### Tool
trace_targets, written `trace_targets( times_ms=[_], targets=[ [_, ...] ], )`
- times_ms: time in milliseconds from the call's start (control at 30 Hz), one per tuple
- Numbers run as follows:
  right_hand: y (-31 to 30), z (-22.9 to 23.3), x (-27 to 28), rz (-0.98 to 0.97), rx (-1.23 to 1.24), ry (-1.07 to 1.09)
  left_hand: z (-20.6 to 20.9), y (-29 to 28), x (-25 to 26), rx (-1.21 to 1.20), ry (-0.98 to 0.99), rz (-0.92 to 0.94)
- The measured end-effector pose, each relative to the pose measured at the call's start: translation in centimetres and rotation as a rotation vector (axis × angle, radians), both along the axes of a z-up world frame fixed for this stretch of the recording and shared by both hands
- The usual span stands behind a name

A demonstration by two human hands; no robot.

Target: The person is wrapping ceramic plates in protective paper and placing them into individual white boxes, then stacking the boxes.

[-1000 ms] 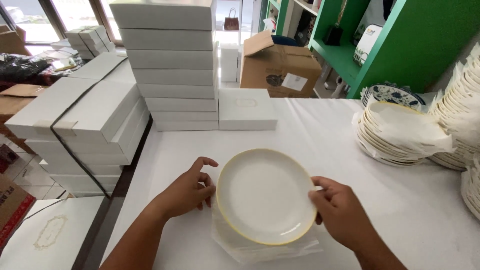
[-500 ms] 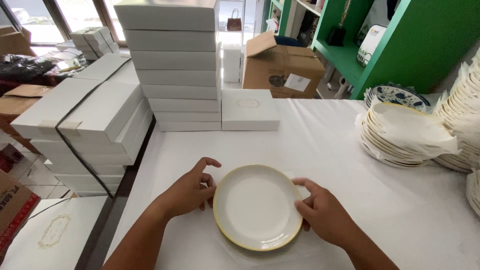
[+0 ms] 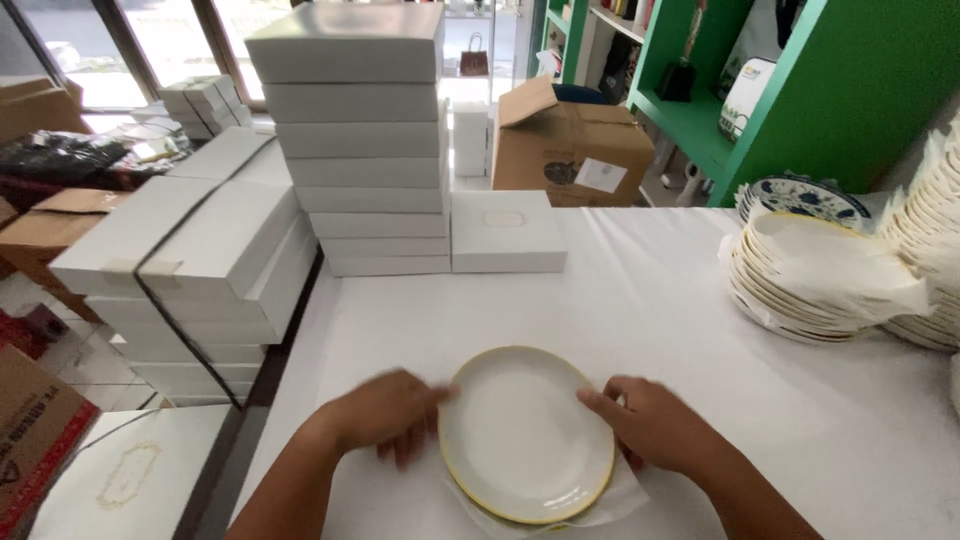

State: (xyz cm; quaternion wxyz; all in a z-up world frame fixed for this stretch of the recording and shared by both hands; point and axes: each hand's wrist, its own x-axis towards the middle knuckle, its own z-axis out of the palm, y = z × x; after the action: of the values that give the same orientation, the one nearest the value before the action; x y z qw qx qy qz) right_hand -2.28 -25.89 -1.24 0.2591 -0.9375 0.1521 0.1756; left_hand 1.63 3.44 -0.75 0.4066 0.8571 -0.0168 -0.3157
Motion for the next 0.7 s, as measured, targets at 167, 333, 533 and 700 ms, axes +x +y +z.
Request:
trace_targets(
  times_ms=[167, 333, 533, 700],
  targets=[
    [-0.6, -1.1, 0.3, -0.111, 0.61, 0.114, -0.1, 0.7, -0.3, -0.024, 0.091, -0.243],
    [-3.0, -1.7, 0.2, -0.064, 0.511, 0.036, -1.6, -0.1, 0.0, -0.182, 0.028, -0.328],
    [-5.0, -3.3, -1.5, -0.262, 0.727, 0.098, -2.7, -1.2, -0.5, -0.295, 0.058, -0.452],
    [-12.6, -11.9, 3.7, -0.094, 0.472, -0.139, -1.8, -1.9, 0.0, -0.184, -0.048, -0.414]
  ],
)
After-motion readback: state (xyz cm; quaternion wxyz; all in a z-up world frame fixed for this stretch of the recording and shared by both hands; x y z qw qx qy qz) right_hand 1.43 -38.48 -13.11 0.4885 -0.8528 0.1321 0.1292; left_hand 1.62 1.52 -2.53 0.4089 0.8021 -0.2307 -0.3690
